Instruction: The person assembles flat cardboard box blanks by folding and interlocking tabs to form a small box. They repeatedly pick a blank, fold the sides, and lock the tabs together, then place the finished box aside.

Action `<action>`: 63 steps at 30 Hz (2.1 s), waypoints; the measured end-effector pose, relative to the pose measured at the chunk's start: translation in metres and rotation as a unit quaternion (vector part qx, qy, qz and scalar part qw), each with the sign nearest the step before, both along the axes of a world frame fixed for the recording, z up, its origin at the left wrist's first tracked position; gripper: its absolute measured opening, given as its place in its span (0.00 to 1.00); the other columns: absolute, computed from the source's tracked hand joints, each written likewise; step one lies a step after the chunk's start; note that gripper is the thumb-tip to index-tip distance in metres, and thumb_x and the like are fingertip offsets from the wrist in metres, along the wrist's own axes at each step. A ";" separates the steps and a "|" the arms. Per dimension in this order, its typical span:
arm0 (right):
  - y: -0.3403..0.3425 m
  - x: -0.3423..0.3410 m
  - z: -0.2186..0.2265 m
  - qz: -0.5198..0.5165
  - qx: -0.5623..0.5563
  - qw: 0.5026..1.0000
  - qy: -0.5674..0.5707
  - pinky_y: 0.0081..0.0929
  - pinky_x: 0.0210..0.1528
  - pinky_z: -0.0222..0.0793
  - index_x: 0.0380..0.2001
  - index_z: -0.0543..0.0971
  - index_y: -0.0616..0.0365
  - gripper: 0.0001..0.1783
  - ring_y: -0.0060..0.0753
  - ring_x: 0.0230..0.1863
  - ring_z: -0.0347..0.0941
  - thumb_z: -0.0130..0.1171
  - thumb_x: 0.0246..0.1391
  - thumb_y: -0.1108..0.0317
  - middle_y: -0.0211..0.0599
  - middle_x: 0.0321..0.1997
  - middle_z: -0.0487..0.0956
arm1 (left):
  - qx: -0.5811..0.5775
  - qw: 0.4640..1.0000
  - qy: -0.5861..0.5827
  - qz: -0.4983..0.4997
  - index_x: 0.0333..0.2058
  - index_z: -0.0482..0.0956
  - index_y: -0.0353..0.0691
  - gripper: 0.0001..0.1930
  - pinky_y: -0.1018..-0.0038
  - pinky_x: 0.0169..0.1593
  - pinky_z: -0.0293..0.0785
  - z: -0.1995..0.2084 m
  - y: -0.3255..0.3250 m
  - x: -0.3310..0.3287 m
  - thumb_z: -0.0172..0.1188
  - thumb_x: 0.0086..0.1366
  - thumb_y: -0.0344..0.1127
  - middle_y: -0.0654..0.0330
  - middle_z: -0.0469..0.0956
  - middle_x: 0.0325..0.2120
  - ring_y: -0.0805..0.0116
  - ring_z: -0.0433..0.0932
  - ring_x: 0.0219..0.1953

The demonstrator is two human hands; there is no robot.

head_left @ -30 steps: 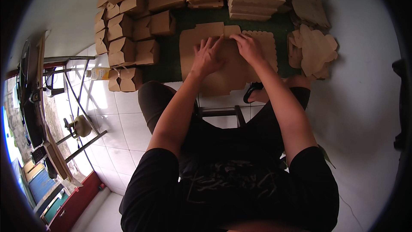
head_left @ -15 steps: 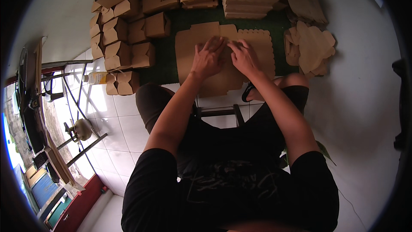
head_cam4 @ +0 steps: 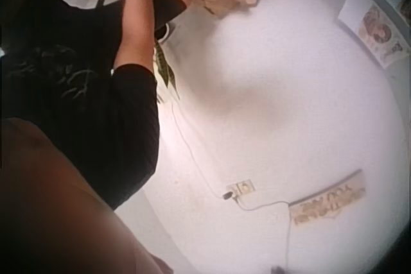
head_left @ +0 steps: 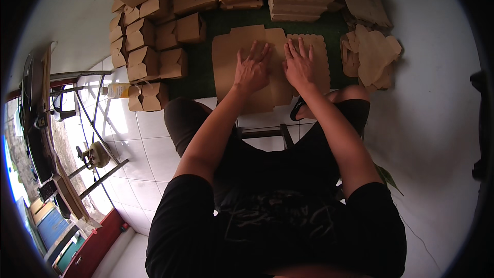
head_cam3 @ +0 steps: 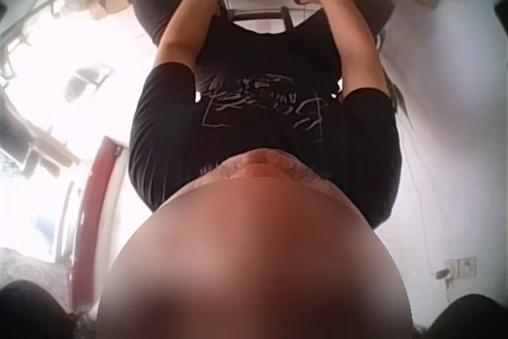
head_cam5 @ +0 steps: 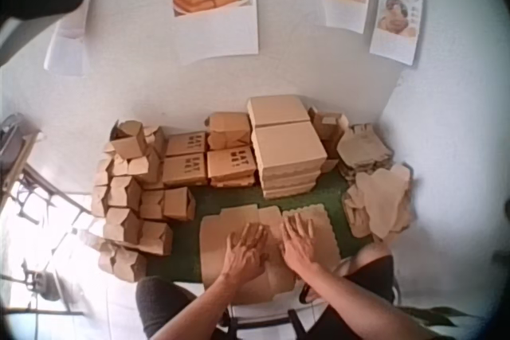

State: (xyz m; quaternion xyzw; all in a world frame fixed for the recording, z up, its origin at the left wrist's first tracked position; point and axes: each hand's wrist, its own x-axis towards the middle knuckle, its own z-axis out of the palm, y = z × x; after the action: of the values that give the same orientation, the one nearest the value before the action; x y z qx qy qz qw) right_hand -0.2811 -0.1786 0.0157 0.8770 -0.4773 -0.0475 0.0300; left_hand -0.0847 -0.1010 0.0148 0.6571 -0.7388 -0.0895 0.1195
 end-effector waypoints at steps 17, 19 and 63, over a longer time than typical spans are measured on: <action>-0.004 -0.014 0.008 -0.048 0.006 0.999 0.005 0.85 0.89 0.31 0.77 0.81 0.29 0.32 0.55 0.90 0.58 0.63 0.72 0.48 0.32 0.89 0.70 | 0.050 0.999 -0.004 0.012 0.83 0.68 0.56 0.40 0.28 0.85 0.48 -0.003 0.001 0.001 0.67 0.76 0.50 0.70 0.62 0.87 0.55 0.56 0.89; -0.003 -0.017 0.006 -0.047 0.001 0.999 -0.010 0.86 0.88 0.33 0.78 0.80 0.26 0.33 0.54 0.87 0.64 0.61 0.71 0.51 0.30 0.87 0.72 | 0.059 0.998 -0.014 0.013 0.83 0.68 0.56 0.39 0.28 0.85 0.48 -0.004 0.001 0.001 0.66 0.77 0.51 0.70 0.62 0.87 0.54 0.56 0.89; -0.022 -0.032 0.007 -0.041 0.104 0.994 0.010 0.91 0.85 0.41 0.84 0.68 0.11 0.39 0.54 0.84 0.71 0.56 0.75 0.57 0.24 0.90 0.68 | -0.001 0.994 0.105 -0.008 0.67 0.80 0.55 0.29 0.21 0.79 0.58 -0.002 0.000 0.009 0.75 0.69 0.40 0.48 0.67 0.83 0.41 0.62 0.85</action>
State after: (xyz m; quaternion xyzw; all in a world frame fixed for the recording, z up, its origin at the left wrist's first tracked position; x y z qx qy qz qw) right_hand -0.3129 -0.2002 0.0225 0.8544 -0.5051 -0.1070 -0.0588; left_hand -0.0759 -0.1009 0.0125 0.6382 -0.7272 -0.1585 0.1967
